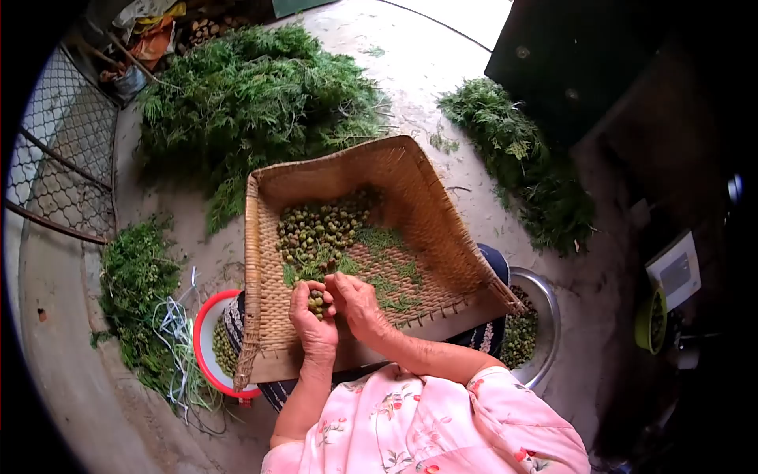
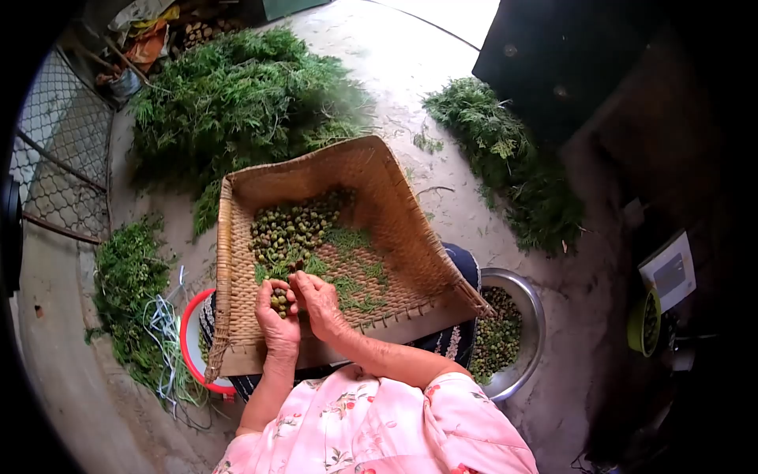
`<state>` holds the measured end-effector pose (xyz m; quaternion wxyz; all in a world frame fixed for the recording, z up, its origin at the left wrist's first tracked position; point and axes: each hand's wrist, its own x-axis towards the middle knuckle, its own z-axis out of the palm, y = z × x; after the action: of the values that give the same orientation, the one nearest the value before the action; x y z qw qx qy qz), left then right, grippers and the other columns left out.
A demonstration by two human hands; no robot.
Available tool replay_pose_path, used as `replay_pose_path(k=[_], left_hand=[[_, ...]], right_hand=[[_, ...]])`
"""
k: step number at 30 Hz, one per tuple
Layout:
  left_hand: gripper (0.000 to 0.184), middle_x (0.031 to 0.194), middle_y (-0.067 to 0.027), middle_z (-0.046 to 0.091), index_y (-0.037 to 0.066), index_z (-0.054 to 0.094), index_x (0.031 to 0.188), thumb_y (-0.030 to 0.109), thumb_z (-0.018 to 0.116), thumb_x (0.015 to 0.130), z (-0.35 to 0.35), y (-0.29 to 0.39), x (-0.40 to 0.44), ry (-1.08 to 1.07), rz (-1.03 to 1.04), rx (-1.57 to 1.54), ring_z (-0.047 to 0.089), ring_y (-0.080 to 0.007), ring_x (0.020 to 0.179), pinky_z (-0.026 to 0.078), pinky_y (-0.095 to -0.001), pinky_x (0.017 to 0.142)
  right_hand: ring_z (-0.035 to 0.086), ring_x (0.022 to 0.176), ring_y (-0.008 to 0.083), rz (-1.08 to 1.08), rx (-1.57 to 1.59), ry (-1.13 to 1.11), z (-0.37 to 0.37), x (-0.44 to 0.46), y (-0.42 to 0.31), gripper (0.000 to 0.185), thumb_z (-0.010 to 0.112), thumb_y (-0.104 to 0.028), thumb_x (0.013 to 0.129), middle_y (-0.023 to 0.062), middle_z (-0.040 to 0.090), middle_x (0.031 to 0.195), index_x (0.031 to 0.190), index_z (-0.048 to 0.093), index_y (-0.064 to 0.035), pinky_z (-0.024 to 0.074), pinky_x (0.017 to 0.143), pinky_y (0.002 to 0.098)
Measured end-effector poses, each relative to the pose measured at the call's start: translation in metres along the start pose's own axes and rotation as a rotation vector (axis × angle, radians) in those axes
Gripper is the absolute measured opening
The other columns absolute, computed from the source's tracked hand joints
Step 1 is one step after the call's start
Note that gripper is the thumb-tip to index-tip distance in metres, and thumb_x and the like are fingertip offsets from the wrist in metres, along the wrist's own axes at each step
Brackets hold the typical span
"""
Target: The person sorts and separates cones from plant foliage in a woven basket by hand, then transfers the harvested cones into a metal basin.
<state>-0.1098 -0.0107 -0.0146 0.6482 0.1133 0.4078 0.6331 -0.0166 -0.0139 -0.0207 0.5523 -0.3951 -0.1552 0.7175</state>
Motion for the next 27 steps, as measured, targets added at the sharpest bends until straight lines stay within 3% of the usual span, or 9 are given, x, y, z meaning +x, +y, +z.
replay_pose_path(k=[3, 4, 5, 7, 11, 12, 15, 18, 27], left_hand=[[0.02, 0.072, -0.0001, 0.057, 0.004, 0.058, 0.08, 0.019, 0.051, 0.092, 0.021, -0.009, -0.008, 0.099, 0.245, 0.275, 0.051, -0.0082, 0.062, 0.042, -0.0216, 0.057], [0.019, 0.073, -0.0007, 0.058, 0.004, 0.058, 0.082, 0.018, 0.051, 0.092, 0.025, -0.013, -0.01, 0.062, 0.293, 0.347, 0.051, -0.0085, 0.064, 0.044, -0.022, 0.06], [0.017, 0.075, -0.0013, 0.059, 0.003, 0.059, 0.083, 0.016, 0.052, 0.091, 0.029, -0.016, -0.014, 0.027, 0.339, 0.42, 0.052, -0.0088, 0.066, 0.045, -0.0224, 0.063], [0.015, 0.079, 0.0006, 0.058, 0.004, 0.058, 0.085, 0.017, 0.054, 0.092, 0.029, -0.024, -0.016, -0.022, 0.337, 0.539, 0.052, -0.0075, 0.07, 0.044, -0.0233, 0.065], [0.011, 0.087, -0.0019, 0.058, 0.003, 0.057, 0.089, 0.014, 0.059, 0.09, 0.031, -0.037, -0.018, -0.184, 0.596, 0.835, 0.052, -0.0106, 0.077, 0.044, -0.0248, 0.069], [0.011, 0.091, -0.0037, 0.059, 0.003, 0.057, 0.089, 0.014, 0.059, 0.09, 0.039, -0.034, -0.024, -0.213, 0.63, 0.865, 0.053, -0.0124, 0.08, 0.045, -0.0258, 0.071], [0.012, 0.096, -0.0073, 0.059, 0.002, 0.058, 0.091, 0.013, 0.06, 0.088, 0.048, -0.035, -0.032, -0.264, 0.659, 0.936, 0.055, -0.017, 0.085, 0.045, -0.0283, 0.076], [0.012, 0.098, -0.0096, 0.059, 0.002, 0.059, 0.091, 0.013, 0.061, 0.087, 0.051, -0.038, -0.033, -0.34, 0.726, 1.036, 0.056, -0.0215, 0.091, 0.044, -0.0306, 0.082], [0.019, 0.109, -0.0128, 0.06, 0.004, 0.065, 0.09, 0.018, 0.068, 0.079, 0.063, -0.047, -0.044, -0.695, 0.894, 1.198, 0.053, -0.031, 0.108, 0.033, -0.0431, 0.102]], right_hand=[[0.05, 0.074, 0.0082, 0.053, 0.126, 0.076, 0.01, -0.008, -0.011, 0.04, 0.047, -0.037, 0.095, 0.0016, 0.058, 0.09, 0.107, 0.057, 0.0, 0.0426, 0.06, 0.0218], [0.048, 0.072, 0.0078, -0.061, -0.029, -0.017, 0.002, -0.005, -0.004, 0.044, 0.042, -0.04, 0.097, 0.0006, 0.058, 0.091, 0.109, 0.057, -0.0004, 0.0418, 0.061, 0.0213], [0.052, 0.077, 0.0099, 0.021, 0.082, -0.056, -0.005, -0.006, -0.009, 0.035, 0.044, -0.03, 0.097, 0.0027, 0.058, 0.093, 0.113, 0.054, 0.0006, 0.0451, 0.066, 0.023], [0.055, 0.083, 0.0131, -0.441, -0.493, -0.079, -0.006, -0.009, -0.01, 0.025, 0.048, -0.016, 0.096, 0.0066, 0.059, 0.096, 0.114, 0.051, 0.0007, 0.0477, 0.073, 0.0261], [0.055, 0.092, 0.0162, -0.692, -0.691, -0.187, -0.013, -0.018, -0.024, 0.023, 0.051, -0.009, 0.093, 0.0114, 0.059, 0.1, 0.114, 0.049, 0.0003, 0.0462, 0.083, 0.0284], [0.055, 0.094, 0.0161, -0.514, -0.4, -0.17, -0.016, -0.016, -0.018, 0.024, 0.051, -0.009, 0.093, 0.0119, 0.058, 0.102, 0.114, 0.049, -0.0001, 0.0448, 0.086, 0.0288], [0.051, 0.101, 0.0154, -0.649, -0.493, -0.206, -0.029, -0.012, -0.017, 0.022, 0.047, -0.011, 0.095, 0.0099, 0.057, 0.105, 0.114, 0.048, -0.0001, 0.0412, 0.093, 0.0291], [0.056, 0.086, 0.0141, -0.282, -0.226, -0.052, -0.024, -0.021, -0.025, 0.025, 0.046, -0.026, 0.097, 0.0043, 0.058, 0.092, 0.097, 0.054, -0.0023, 0.0479, 0.08, 0.0253], [0.056, 0.077, 0.0126, 0.114, 0.431, -0.143, -0.038, -0.024, -0.038, 0.025, 0.048, -0.029, 0.096, 0.0023, 0.056, 0.084, 0.091, 0.054, -0.0054, 0.0486, 0.07, 0.0236]])
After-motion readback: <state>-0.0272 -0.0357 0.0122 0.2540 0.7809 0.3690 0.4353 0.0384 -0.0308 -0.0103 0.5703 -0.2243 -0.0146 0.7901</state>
